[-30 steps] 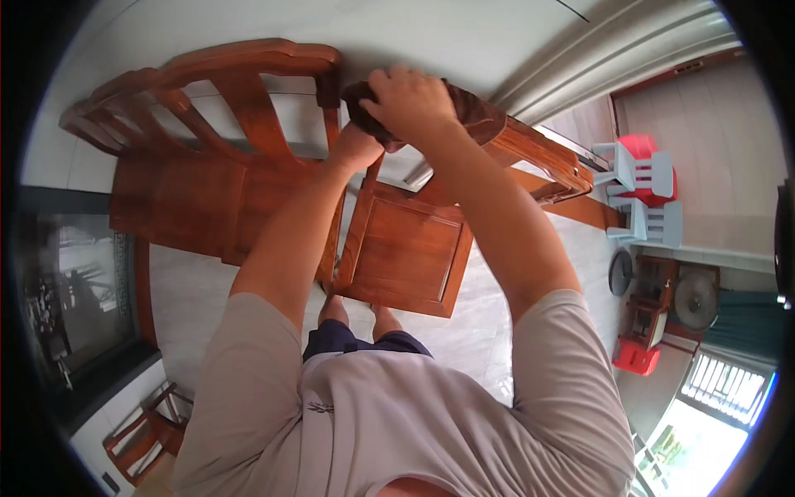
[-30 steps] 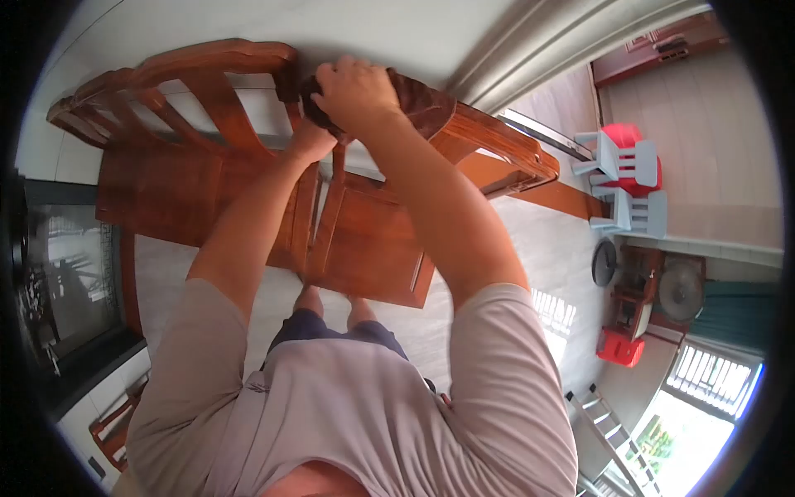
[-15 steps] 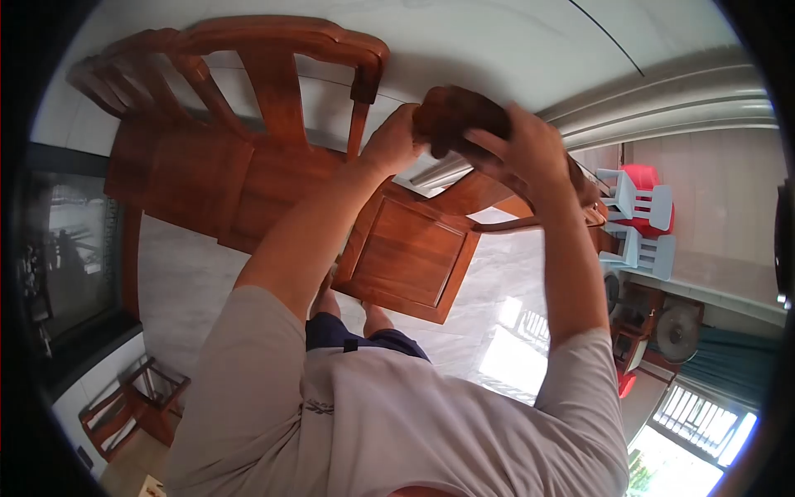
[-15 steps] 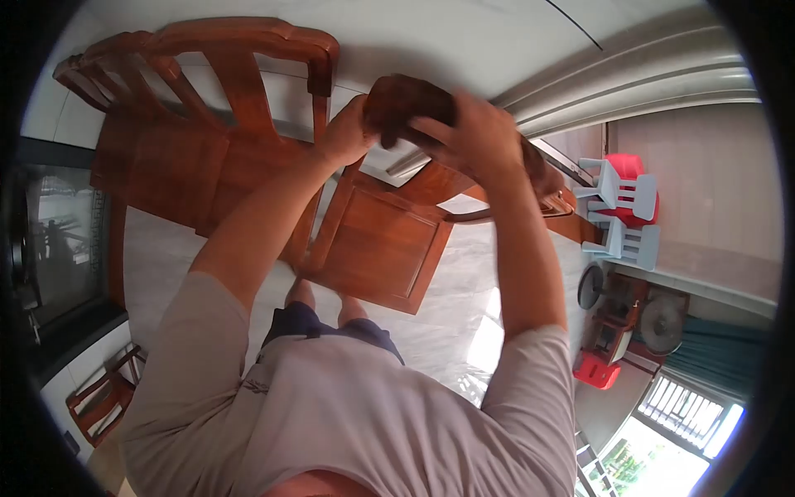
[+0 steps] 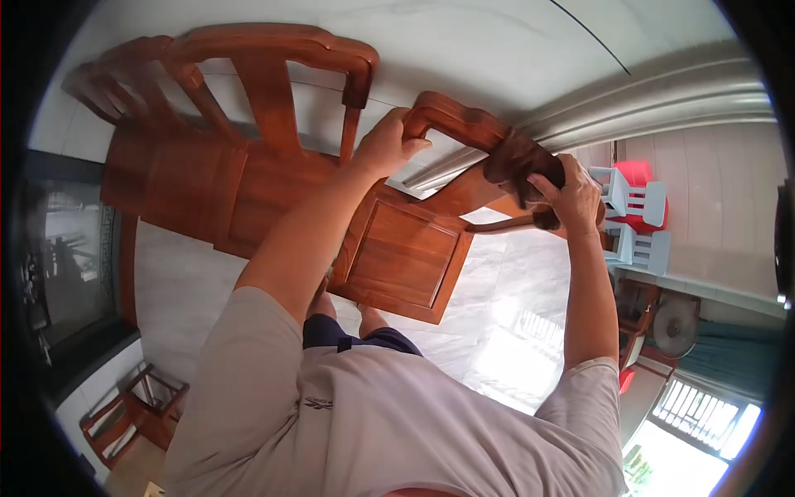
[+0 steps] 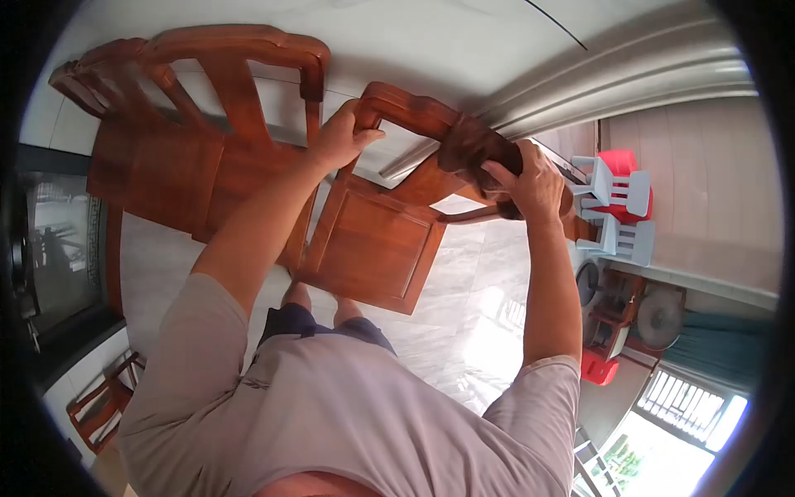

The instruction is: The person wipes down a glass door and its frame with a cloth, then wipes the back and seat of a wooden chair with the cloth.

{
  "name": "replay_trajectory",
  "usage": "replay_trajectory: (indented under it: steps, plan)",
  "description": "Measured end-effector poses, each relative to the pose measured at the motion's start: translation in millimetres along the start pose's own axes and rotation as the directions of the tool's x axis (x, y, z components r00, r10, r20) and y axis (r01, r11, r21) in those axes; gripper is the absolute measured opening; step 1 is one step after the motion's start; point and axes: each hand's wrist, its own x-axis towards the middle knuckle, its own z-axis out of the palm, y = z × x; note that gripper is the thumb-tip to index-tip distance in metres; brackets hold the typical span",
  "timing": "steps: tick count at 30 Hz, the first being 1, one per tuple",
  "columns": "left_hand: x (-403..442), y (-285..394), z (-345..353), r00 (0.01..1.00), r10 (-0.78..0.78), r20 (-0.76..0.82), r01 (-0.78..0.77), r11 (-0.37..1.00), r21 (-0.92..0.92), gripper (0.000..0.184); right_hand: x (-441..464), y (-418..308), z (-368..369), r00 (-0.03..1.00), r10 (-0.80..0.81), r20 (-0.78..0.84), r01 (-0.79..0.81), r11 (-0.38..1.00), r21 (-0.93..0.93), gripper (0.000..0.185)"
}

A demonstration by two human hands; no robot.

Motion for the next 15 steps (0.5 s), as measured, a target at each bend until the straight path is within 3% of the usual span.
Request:
replay_trajectory:
  steps: [4, 6, 8, 9, 11, 12, 13, 15]
  plan:
    - [1, -20, 16, 0.991, 0.056, -0.118, -0.052, 0.998, 0.039, 0.055, 42, -84, -7, 0.99, 0.06, 0.127, -0.064, 0.998, 0.021, 0.077]
    - [1, -24, 22, 0.987, 0.064, -0.147, -0.057, 0.997, 0.046, 0.052, 69, -133, 6, 0.997, -0.031, 0.072, 0.032, 0.999, -0.015, 0.075]
    - [4, -39, 26, 0.962, 0.261, -0.086, -0.216, 0.912, 0.349, 0.047, 90, -170, 27, 0.988, -0.145, 0.052, 0.146, 0.989, -0.021, 0.069]
    - [7, -42, 24, 0.96, 0.27, -0.07, -0.229, 0.907, 0.354, 0.047, 93, -179, 32, 0.991, -0.128, 0.045, 0.129, 0.991, -0.018, 0.069]
    - [15, -52, 19, 0.977, 0.211, 0.025, -0.213, 0.963, 0.166, 0.039, 90, -179, 38, 0.97, -0.237, -0.057, 0.232, 0.97, -0.079, 0.063]
    - [22, -74, 23, 0.963, 0.263, 0.057, -0.269, 0.935, 0.23, 0.044, 82, -165, 39, 0.976, -0.21, -0.056, 0.205, 0.975, -0.082, 0.063]
    - [20, -63, 25, 0.959, 0.274, 0.079, -0.284, 0.933, 0.221, 0.044, 72, -145, 40, 0.948, -0.26, -0.183, 0.257, 0.966, -0.042, 0.061]
    - [10, -40, 24, 0.958, 0.226, -0.176, -0.213, 0.973, 0.09, 0.049, 52, -98, 36, 0.861, -0.28, -0.426, 0.329, 0.943, 0.046, 0.057]
